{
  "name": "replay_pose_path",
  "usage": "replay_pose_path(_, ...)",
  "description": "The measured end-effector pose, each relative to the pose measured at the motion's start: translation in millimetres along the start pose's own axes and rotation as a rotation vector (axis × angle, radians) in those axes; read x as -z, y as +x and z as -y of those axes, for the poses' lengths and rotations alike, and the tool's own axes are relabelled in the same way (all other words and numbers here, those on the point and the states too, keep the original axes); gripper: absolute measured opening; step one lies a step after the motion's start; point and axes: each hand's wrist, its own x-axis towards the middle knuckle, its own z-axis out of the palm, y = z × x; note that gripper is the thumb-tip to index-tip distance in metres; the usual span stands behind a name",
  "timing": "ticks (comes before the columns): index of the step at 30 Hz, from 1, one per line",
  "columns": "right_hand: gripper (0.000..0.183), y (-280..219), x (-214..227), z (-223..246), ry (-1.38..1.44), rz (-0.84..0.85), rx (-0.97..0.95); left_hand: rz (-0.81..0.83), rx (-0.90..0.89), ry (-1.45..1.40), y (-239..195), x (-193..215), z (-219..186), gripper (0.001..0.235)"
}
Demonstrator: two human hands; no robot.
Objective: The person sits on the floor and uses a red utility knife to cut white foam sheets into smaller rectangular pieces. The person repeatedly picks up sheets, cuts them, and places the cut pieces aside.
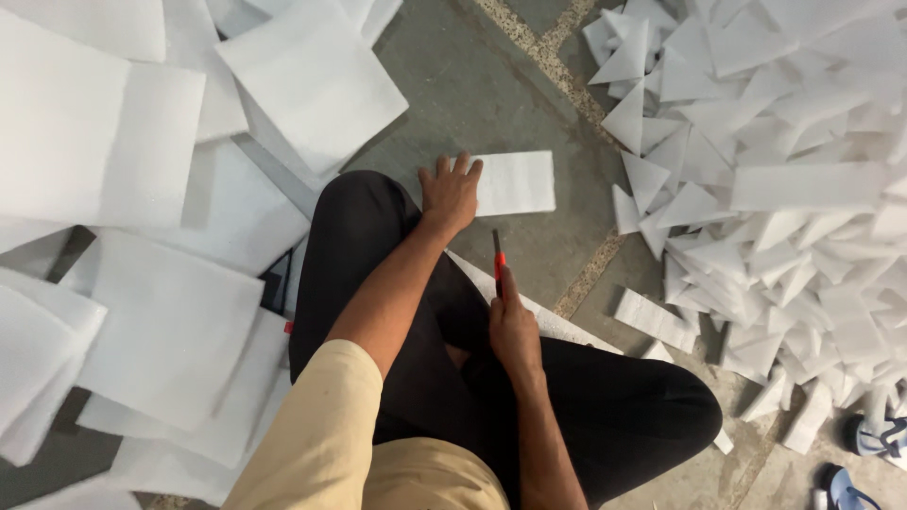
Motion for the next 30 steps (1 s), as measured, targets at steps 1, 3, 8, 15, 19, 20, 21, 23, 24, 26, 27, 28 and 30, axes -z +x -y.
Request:
replay_pose_path(1, 0.063, 3, 0, 2, 0.031, -0.04, 0.051, -0.049, -0.016, 0.02, -1, -3, 1, 0.06)
replay_pose_path(3, 0.064, 16, 0, 7, 0.025, -0.027, 0.005, -0.105, -0.032, 0.02, -1, -9, 3, 0.049)
replay_pose_path(8, 0.061, 68, -4, 24, 0.038, -0.079, 0.06, -0.147, -0.049, 0.003, -1, -21, 2, 0.034)
replay_pose_path(15, 0.064, 128, -18, 29, -0.072, -0.155, 0.163, -0.179, -0.052, 0.072, -4, -14, 0, 0.04)
replay_pose_path(19, 0.064, 143, -18, 32, -0.069, -0.179, 0.236, -0.104, -0.049, 0.088, -2, -9, 0, 0.041)
replay_pose_path(20, 0.063, 147, -16, 35, -0.074, -0.161, 0.212, -0.094, -0.047, 0.084, -1, -8, 1, 0.039)
replay_pose_path(21, 0.062, 146, -14, 35, -0.08, -0.142, 0.187, -0.098, -0.046, 0.082, -1, -9, 0, 0.039)
replay_pose_path(23, 0.06, 135, -9, 36, -0.102, -0.084, 0.137, -0.11, -0.051, 0.08, -1, -10, 0, 0.039)
replay_pose_path(24, 0.059, 123, -7, 34, -0.117, -0.045, 0.113, -0.124, -0.051, 0.081, -1, -11, 0, 0.041)
replay_pose_path(26, 0.058, 85, -3, 25, -0.13, -0.017, 0.111, -0.157, -0.052, 0.081, -1, -11, 0, 0.044)
replay_pose_path(27, 0.058, 61, -3, 19, -0.125, -0.027, 0.134, -0.179, -0.051, 0.074, 1, -10, 0, 0.042)
replay_pose_path(28, 0.061, 40, -2, 13, -0.152, 0.054, 0.043, -0.202, -0.051, 0.067, 2, -10, 0, 0.04)
replay_pose_path(30, 0.064, 5, -2, -1, -0.154, 0.118, -0.014, -0.214, -0.061, 0.054, 0, -13, 0, 0.031)
